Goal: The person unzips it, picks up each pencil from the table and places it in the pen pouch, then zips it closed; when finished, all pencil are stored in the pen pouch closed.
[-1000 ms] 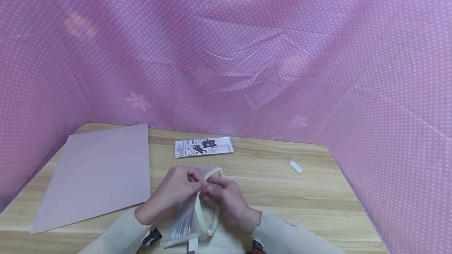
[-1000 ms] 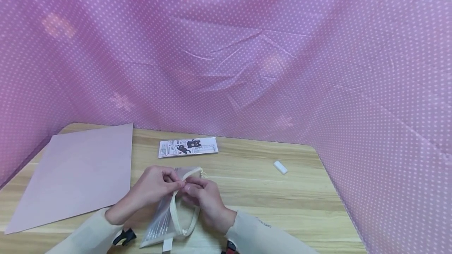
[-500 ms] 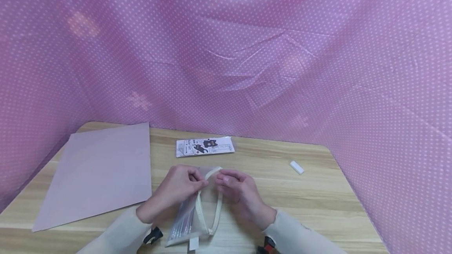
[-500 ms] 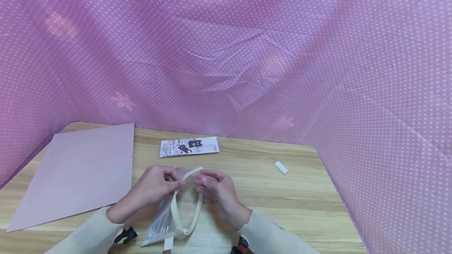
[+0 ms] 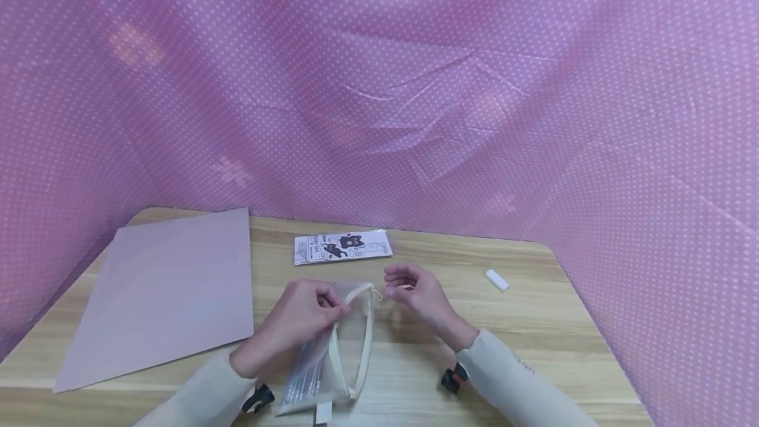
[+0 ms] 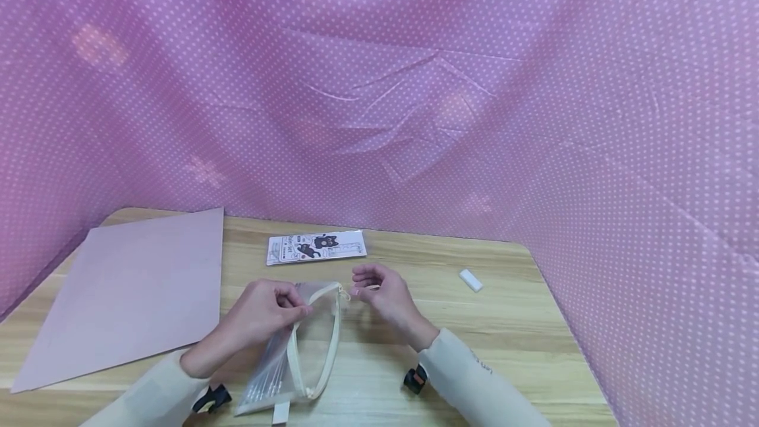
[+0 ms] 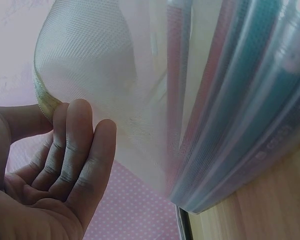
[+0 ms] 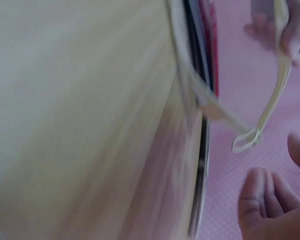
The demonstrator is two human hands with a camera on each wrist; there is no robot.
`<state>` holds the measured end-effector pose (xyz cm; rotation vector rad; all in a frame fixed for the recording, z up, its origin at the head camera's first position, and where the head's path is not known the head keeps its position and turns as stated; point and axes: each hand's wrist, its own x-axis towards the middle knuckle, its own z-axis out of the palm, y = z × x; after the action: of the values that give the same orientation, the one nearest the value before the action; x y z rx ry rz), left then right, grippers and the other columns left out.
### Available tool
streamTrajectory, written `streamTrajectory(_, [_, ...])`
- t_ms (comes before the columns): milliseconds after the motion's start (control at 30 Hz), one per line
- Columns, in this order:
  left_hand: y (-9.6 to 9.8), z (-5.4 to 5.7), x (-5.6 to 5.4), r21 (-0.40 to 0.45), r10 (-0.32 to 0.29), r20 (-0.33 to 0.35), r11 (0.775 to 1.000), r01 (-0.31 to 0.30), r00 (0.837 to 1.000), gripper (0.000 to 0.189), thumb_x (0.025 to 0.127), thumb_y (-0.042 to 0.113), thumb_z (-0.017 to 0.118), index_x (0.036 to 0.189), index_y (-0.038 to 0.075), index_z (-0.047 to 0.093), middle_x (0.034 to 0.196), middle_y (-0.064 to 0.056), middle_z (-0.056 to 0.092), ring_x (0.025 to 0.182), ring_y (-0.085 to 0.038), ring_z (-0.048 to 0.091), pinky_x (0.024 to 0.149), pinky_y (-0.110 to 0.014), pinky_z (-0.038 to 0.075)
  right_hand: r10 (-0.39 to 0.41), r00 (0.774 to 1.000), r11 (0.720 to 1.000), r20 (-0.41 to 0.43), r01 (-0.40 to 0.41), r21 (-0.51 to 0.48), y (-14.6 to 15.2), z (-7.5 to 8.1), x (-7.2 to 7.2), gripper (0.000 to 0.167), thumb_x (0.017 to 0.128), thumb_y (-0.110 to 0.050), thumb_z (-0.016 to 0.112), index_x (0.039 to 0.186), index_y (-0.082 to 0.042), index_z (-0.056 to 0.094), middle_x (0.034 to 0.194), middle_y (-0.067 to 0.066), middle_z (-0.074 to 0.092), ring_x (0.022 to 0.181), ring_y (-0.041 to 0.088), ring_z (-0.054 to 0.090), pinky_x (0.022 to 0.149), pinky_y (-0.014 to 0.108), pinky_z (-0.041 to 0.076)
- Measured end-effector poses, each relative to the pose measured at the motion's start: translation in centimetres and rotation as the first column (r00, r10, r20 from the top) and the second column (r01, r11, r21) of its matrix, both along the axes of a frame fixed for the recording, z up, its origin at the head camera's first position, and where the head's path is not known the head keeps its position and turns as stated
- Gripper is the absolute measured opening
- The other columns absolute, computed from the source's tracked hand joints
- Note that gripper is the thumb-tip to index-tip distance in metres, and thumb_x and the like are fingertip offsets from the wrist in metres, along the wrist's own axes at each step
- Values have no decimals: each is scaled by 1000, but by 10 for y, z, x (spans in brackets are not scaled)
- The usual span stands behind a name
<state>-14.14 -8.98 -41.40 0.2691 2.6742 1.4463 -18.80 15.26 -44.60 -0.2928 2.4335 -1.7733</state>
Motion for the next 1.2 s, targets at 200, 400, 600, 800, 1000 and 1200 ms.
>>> streamTrajectory(200, [1,1,0,4,-4,-1,1000,4,1000,8,83,16,79,78,12,75,72,3,69,62,-13,61,52,-25,52,105,995,985,0,-104,138,-4,-9,-7,43,82,-6,80,121,0,63,114,17,72,103,26,70,91,29,59])
streamTrajectory(400, [3,-1,-2,9,-28,-12,1000,28,1000,8,83,17,80,78,14,75,74,4,69,63,-12,61,53,-24,52,94,996,978,-1,-92,189,-12,-11,-7,37,83,-8,80,116,-5,64,107,10,73,97,17,68,90,28,58])
streamTrajectory(600, [4,-6,-5,9,-62,-24,998,63,998,13,84,31,80,77,22,74,74,5,68,64,-11,58,54,-22,48,43,999,979,-10,-40,198,-14,-11,-7,29,84,-7,77,111,-7,66,102,7,73,94,16,68,87,28,58])
streamTrajectory(800, [1,-9,-18,-13,-43,-20,999,43,999,12,89,35,76,85,23,75,77,5,69,68,-12,57,60,-24,48,22,1000,980,-16,-19,198,-14,-13,-9,24,86,-10,76,108,-10,68,100,5,75,91,15,69,85,29,59])
streamTrajectory(1000, [5,-12,-49,-69,-53,-9,996,52,999,15,91,28,73,103,19,76,100,3,75,91,-12,67,85,-34,57,17,1000,980,-18,-13,197,-15,-12,-10,20,89,-12,74,109,-12,70,101,4,76,93,15,70,88,30,58])
streamTrajectory(1200, [10,-23,-73,-89,-199,48,975,203,979,27,92,24,72,115,10,74,111,-4,77,103,-18,70,96,-42,56,36,999,986,-8,-34,161,-18,-12,-9,15,95,-7,64,108,-9,71,101,8,76,94,24,72,87,36,59])
